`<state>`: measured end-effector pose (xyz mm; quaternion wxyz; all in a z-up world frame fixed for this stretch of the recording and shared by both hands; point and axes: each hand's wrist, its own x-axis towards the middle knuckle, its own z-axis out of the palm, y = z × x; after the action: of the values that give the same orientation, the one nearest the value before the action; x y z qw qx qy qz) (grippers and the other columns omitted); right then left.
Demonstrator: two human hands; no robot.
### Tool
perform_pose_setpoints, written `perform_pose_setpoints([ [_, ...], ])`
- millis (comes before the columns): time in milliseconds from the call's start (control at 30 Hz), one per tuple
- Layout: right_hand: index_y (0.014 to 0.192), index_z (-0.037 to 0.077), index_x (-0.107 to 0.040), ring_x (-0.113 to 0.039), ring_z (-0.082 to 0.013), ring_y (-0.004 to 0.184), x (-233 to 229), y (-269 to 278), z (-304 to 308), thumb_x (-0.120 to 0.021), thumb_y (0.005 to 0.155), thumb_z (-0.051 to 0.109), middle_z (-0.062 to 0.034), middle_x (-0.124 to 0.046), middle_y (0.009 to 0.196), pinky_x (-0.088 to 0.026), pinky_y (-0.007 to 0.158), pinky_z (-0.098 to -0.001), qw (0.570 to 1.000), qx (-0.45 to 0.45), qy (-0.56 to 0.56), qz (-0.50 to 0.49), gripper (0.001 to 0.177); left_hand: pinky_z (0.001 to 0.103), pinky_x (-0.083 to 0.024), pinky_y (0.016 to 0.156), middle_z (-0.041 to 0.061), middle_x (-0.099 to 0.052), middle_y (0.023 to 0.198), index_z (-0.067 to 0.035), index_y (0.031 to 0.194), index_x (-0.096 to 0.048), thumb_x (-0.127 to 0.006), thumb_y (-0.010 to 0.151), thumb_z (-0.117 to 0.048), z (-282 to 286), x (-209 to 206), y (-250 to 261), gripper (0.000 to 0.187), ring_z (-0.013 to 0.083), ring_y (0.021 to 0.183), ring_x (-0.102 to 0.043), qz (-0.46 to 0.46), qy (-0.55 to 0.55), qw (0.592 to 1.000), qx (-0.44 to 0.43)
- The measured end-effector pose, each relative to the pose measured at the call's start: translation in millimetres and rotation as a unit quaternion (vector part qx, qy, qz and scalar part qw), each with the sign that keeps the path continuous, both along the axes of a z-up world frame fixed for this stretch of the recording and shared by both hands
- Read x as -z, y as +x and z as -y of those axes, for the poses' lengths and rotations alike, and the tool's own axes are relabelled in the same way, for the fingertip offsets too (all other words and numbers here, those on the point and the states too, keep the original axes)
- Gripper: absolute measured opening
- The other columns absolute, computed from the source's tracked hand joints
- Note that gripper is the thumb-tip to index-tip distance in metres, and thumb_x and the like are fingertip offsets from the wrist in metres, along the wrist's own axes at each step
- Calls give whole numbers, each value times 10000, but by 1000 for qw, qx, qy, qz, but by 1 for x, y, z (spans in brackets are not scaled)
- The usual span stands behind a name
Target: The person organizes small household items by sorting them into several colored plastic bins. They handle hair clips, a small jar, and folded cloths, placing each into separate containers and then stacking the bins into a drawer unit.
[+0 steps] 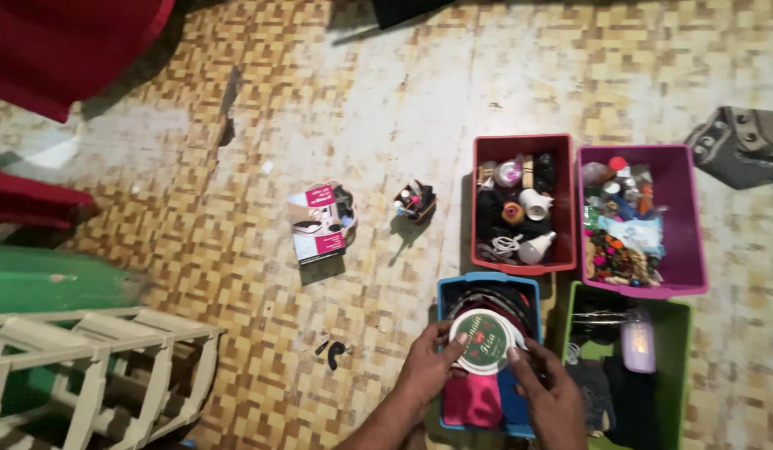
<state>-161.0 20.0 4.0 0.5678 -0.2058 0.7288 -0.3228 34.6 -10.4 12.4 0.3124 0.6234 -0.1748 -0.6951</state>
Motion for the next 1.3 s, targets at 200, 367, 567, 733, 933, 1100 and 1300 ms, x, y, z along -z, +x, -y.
perform_pose_setpoints([
  [200, 1293, -19, -715, -624, -185, 797, 4, -17, -3, -796, 885, 250, -158, -739, 943, -504, 684, -321, 999, 38, -16, 29, 495, 284, -609, 683, 56, -701, 1175, -102, 1304, -644, -713, 942, -303, 2, -5, -39, 420, 141, 950, -716, -12, -30, 998, 54],
  [367, 1243, -40, -724, -655, -187, 777, 18, -44, -28, -786, 866, 201, -157, -752, 944, -524, 680, -316, 997, 76, 7, 19, 452, 286, -604, 682, 40, -697, 1167, -121, 1292, -659, -728, 922, -320, -3, -15, -59, 427, 137, 934, -709, 9, -8, 994, 112],
  [567, 1238, -62, -692, -722, -211, 898, 30, -55, -55, -797, 800, 54, -175, -767, 1023, -573, 798, -343, 986, 156, -4, 64, 465, 296, -597, 651, 25, -693, 1108, -94, 1306, -650, -734, 919, -331, -11, -16, -78, 462, 127, 863, -707, 17, -9, 986, 167],
  [733, 1362, -39, -560, -740, -233, 1005, 27, -52, -67, -829, 710, 18, -182, -758, 1120, -599, 859, -379, 989, 138, -34, 35, 708, 282, -520, 574, 54, -681, 1077, -91, 1325, -613, -744, 914, -325, -26, -1, -91, 490, 149, 703, -648, 50, 13, 979, 196],
  [933, 1454, 5, -421, -669, -247, 1126, 8, -55, -61, -902, 604, 89, -186, -535, 1367, -629, 851, -393, 992, 51, -78, -83, 980, 290, -553, 635, 81, -668, 1080, -69, 1301, -607, -774, 903, -276, -38, 26, -107, 479, 128, 754, -675, 45, -31, 985, 164],
  [1100, 1494, 86, -434, -571, -385, 1223, -2, -72, -58, -968, 533, 298, -235, -514, 1368, -518, 974, -489, 931, -139, -83, -327, 1120, 304, -569, 745, 86, -674, 1084, -74, 1304, -612, -779, 889, -266, -46, 28, -123, 487, 145, 828, -687, 99, -51, 973, 200],
  [1300, 1484, 109, -439, -528, -436, 1252, 8, -97, -72, -863, 535, 411, -236, -524, 1378, -447, 1036, -541, 880, -188, -96, -425, 1082, 324, -538, 884, 122, -681, 1140, -52, 1279, -648, -833, 902, -294, -66, 49, -155, 484, 205, 1026, -655, 181, -126, 946, 237],
])
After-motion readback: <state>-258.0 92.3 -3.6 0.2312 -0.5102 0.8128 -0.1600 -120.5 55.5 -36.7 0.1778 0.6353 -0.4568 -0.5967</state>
